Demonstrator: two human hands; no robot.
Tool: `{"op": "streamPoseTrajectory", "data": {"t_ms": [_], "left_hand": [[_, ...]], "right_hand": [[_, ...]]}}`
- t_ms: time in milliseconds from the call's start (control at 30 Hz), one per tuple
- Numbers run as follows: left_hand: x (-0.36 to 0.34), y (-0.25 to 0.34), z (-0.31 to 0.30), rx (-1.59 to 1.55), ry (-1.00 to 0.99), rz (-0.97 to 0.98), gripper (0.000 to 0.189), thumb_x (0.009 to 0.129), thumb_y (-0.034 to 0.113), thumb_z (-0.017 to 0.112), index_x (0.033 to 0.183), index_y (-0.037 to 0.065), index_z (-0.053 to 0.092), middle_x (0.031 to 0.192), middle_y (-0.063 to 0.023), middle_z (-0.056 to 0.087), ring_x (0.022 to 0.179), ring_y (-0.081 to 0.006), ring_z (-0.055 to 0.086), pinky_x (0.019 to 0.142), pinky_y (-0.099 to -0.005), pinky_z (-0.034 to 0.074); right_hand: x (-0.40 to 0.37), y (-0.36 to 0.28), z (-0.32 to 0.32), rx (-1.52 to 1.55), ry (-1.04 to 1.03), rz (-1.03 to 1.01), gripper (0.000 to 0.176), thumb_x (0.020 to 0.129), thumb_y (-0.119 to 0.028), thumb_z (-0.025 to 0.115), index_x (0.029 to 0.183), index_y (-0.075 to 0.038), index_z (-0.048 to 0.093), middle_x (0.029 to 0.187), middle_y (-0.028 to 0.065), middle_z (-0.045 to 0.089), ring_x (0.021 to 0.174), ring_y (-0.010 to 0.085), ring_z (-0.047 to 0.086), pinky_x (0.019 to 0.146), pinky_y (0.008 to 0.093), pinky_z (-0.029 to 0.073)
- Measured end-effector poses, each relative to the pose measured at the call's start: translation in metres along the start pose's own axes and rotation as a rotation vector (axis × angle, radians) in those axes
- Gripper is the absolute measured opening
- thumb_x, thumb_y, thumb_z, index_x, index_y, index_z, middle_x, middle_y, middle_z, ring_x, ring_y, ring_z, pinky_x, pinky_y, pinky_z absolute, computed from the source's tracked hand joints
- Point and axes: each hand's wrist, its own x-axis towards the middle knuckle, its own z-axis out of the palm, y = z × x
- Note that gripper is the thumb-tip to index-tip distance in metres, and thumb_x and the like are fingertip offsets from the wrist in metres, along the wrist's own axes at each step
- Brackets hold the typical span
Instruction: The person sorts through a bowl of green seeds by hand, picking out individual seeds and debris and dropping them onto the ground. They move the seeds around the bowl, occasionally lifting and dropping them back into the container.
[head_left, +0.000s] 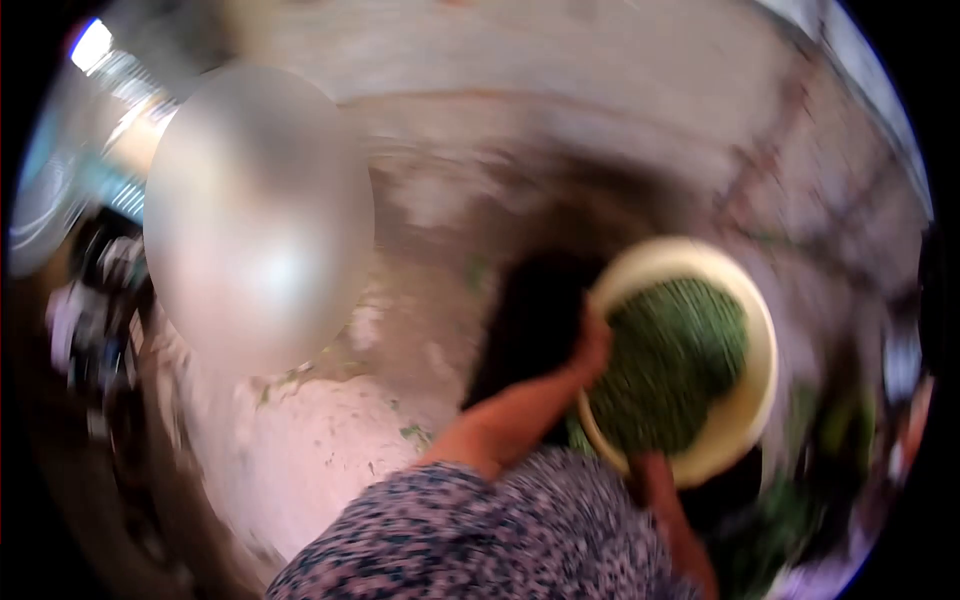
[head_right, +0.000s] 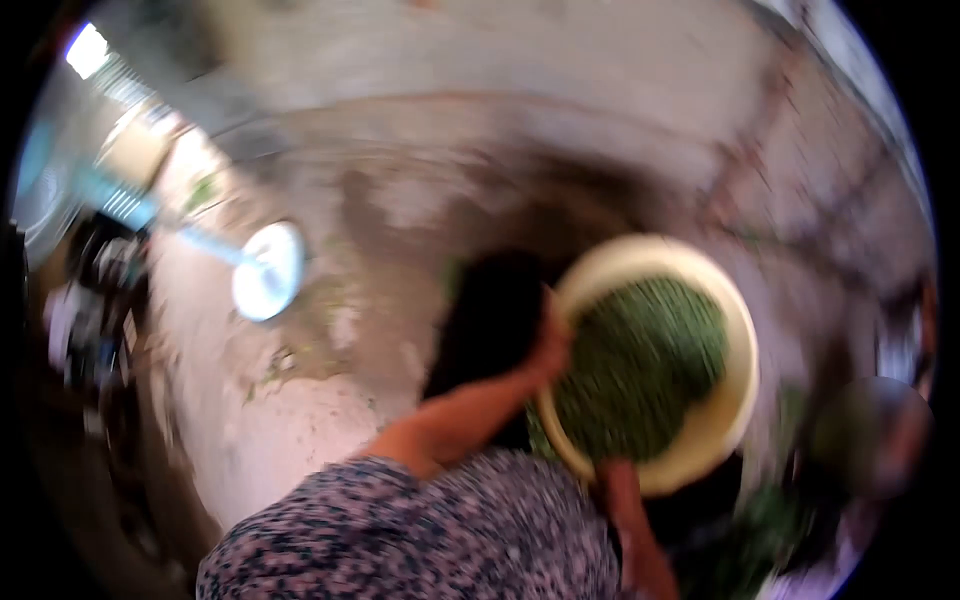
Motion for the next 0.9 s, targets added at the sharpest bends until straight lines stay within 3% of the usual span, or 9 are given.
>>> {"op": "streamPoseTrajectory", "data": {"t_ms": [100,133,200,267,400,533,667,733,900], "left_hand": [[0.008,-0.014,-0.014,0.276,-0.177,0.166,0.059,0.085,0.005,0.042,0.139,-0.004,0.019,0.134,-0.0222,0.034,0.125,-0.0312,0.033,0.106,-0.0362,0.024],[0.005,0.025,-0.022,0.867,-0.363,0.392,0.063,0.081,0.0,0.046,0.138,-0.006,0.019,0.134,-0.0266,0.031,0.125,-0.0393,0.03,0.106,-0.0364,0.023],[-0.002,0.018,-0.016,0.749,-0.28,0.403,0.062,0.076,-0.004,0.049,0.134,-0.008,0.025,0.134,-0.0292,0.029,0.125,-0.0452,0.027,0.106,-0.0414,0.022],[-0.007,0.033,-0.011,0.897,-0.139,0.548,0.04,0.066,-0.01,0.047,0.103,0.001,0.058,0.137,-0.0267,0.025,0.126,-0.0467,0.025,0.105,-0.0505,0.022],[-0.007,0.055,0.001,1.144,-0.419,0.567,0.038,0.067,-0.008,0.048,0.103,-0.001,0.058,0.132,-0.0234,0.04,0.126,-0.0435,0.028,0.105,-0.054,0.02],[-0.011,0.048,0.025,1.017,-0.387,0.756,0.032,0.063,-0.005,0.053,0.094,-0.001,0.058,0.119,-0.022,0.049,0.115,-0.0424,0.039,0.098,-0.051,0.03],[0.002,0.007,0.047,0.969,-0.499,0.552,0.042,0.072,-0.006,0.05,0.114,0.0,0.053,0.123,-0.0218,0.045,0.107,-0.0413,0.046,0.09,-0.0456,0.04],[0.016,0.021,0.057,1.014,-0.536,0.026,0.048,0.078,-0.004,0.049,0.126,0.001,0.043,0.128,-0.021,0.039,0.109,-0.0404,0.045,0.088,-0.0467,0.041],[0.043,0.003,0.067,1.113,-0.634,-0.265,0.055,0.084,0.014,0.058,0.134,0.009,0.036,0.136,-0.0188,0.032,0.119,-0.0405,0.038,0.093,-0.048,0.041]], "right_hand": [[-0.009,-0.01,-0.003,0.078,0.082,0.078,0.009,0.066,-0.008,0.063,0.073,-0.005,0.058,0.08,0.0164,0.055,0.079,0.036,0.053,0.066,0.0443,0.043],[-0.007,-0.013,-0.008,0.064,0.083,0.103,0.008,0.067,-0.006,0.061,0.075,-0.005,0.058,0.082,0.0156,0.055,0.082,0.0349,0.052,0.067,0.0433,0.043],[-0.008,-0.015,-0.014,0.089,0.097,0.118,0.009,0.068,-0.006,0.062,0.076,-0.004,0.06,0.082,0.0149,0.055,0.081,0.0344,0.053,0.068,0.043,0.044],[-0.006,-0.016,-0.02,0.107,0.116,0.107,0.01,0.069,-0.006,0.062,0.078,-0.004,0.061,0.083,0.0142,0.055,0.081,0.0339,0.053,0.069,0.0427,0.044],[-0.011,-0.003,-0.024,0.29,0.113,0.101,0.022,0.07,-0.011,0.068,0.089,-0.002,0.063,0.084,0.0136,0.058,0.084,0.0335,0.055,0.073,0.0415,0.046],[-0.012,0.027,-0.005,0.556,0.289,0.288,0.024,0.074,-0.009,0.066,0.095,0.0,0.062,0.087,0.0156,0.059,0.082,0.0339,0.058,0.072,0.0406,0.046],[0.004,0.041,0.014,0.643,0.492,0.33,0.022,0.073,-0.009,0.067,0.092,0.0,0.062,0.084,0.0165,0.059,0.082,0.0355,0.057,0.072,0.0427,0.045],[0.008,0.032,0.012,0.635,0.517,0.356,0.022,0.072,-0.008,0.067,0.092,0.0,0.061,0.084,0.0167,0.058,0.082,0.0359,0.056,0.072,0.0428,0.045],[0.009,0.026,0.013,0.59,0.607,0.429,0.021,0.072,-0.008,0.067,0.091,0.001,0.062,0.084,0.0176,0.059,0.082,0.036,0.057,0.072,0.0425,0.045]]}}
